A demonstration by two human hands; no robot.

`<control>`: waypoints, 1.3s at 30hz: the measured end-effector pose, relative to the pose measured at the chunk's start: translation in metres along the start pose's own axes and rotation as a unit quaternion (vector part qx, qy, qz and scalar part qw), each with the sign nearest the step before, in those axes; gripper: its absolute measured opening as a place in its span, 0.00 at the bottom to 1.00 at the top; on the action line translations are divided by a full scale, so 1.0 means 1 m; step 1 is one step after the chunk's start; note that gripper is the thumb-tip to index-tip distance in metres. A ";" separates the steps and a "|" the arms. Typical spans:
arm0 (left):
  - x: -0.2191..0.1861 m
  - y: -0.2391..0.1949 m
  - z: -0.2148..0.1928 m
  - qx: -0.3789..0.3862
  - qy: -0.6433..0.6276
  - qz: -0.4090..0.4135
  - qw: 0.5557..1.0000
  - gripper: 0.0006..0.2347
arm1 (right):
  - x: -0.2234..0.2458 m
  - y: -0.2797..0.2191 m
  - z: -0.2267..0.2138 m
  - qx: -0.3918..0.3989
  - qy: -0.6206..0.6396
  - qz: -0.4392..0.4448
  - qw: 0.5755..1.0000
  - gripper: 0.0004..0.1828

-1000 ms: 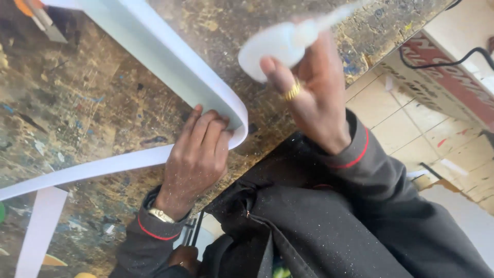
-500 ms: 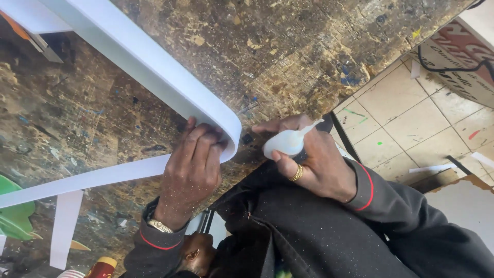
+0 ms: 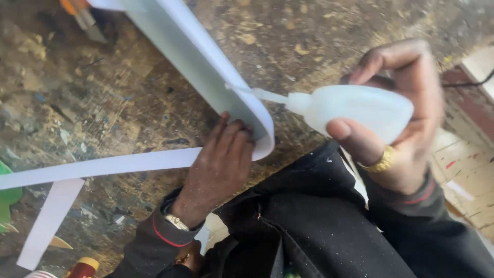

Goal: Assembling a channel letter by gluing a white plastic return strip to the base component.

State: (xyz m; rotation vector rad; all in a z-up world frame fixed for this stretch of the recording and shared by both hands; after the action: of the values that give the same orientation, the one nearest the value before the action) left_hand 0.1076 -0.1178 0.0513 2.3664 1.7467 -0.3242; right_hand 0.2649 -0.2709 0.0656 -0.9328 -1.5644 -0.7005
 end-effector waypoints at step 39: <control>0.005 -0.013 0.007 -0.020 0.028 -0.037 0.999 0.13 | 0.032 0.025 0.115 0.309 -0.445 -0.071 0.837 0.18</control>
State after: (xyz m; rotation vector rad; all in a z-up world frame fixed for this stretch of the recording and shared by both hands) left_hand 0.0962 -0.1115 0.0432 2.3081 1.8502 -0.2329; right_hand 0.2260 -0.1558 0.0738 -0.6540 -2.4878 0.2491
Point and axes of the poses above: each hand's wrist, its own y-axis towards the middle knuckle, its own z-axis out of the palm, x = y × z, the point moved 8 cm from there along y, towards the middle knuckle, and after that the axes turned 7 degrees about -y, right-handed, at the moved point
